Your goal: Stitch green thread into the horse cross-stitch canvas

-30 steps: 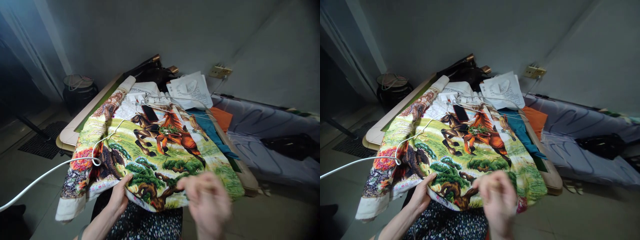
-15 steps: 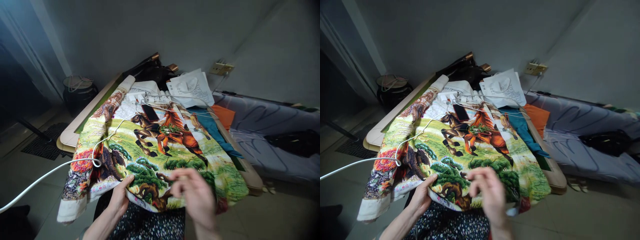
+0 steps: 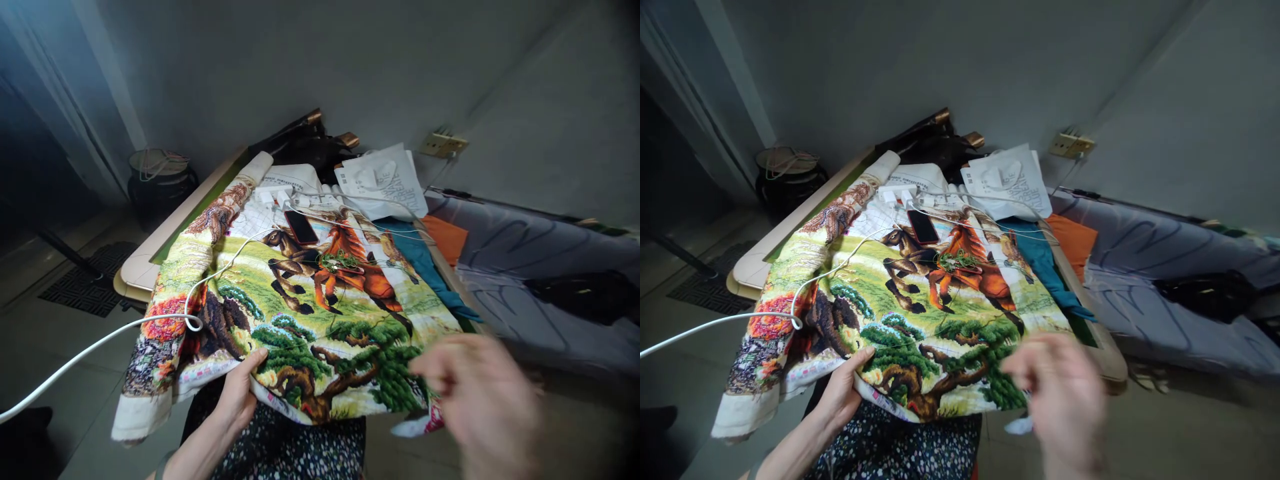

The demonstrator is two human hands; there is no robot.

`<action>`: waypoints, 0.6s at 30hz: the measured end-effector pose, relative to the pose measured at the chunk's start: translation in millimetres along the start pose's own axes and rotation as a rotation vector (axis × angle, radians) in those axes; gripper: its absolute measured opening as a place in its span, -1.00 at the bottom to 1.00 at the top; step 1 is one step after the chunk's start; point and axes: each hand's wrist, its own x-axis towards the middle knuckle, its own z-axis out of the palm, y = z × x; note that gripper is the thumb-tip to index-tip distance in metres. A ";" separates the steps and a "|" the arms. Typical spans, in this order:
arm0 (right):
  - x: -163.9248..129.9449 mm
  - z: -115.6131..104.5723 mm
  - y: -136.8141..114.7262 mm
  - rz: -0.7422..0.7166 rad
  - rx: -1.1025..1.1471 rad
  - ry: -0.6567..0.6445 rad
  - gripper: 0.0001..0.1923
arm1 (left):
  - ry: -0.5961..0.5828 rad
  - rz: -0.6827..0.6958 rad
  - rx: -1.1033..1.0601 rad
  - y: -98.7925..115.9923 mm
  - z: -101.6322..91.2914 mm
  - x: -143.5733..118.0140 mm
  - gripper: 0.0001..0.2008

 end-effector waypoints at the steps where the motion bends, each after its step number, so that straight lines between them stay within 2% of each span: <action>1: -6.3 21.4 7.6 0.070 0.015 -0.111 -0.86 | -0.008 -0.007 0.002 0.8 0.4 -0.8 -0.85; 2: -14.5 43.6 14.3 0.143 -0.007 -0.287 -0.85 | -0.017 -0.014 0.004 1.6 0.8 -1.6 -0.86; 4: -31.5 84.2 24.7 0.144 -0.104 -0.483 -0.80 | -0.034 -0.024 0.005 3.1 1.1 -2.7 -0.90; 5: -38.2 100.1 28.6 0.105 -0.170 -0.525 -0.77 | -0.039 -0.027 0.002 3.6 1.1 -3.2 -0.93; 7: -45.4 120.3 34.5 0.029 -0.290 -0.529 -0.74 | -0.036 -0.028 -0.003 4.3 1.0 -3.6 -0.97; 9: -45.9 127.2 38.4 0.001 -0.356 -0.510 -0.73 | -0.020 -0.022 -0.014 4.4 0.9 -3.7 -0.96; 18: -40.3 127.3 41.4 -0.044 -0.423 -0.520 -0.72 | -0.002 -0.025 -0.025 4.4 3.1 -3.9 -0.94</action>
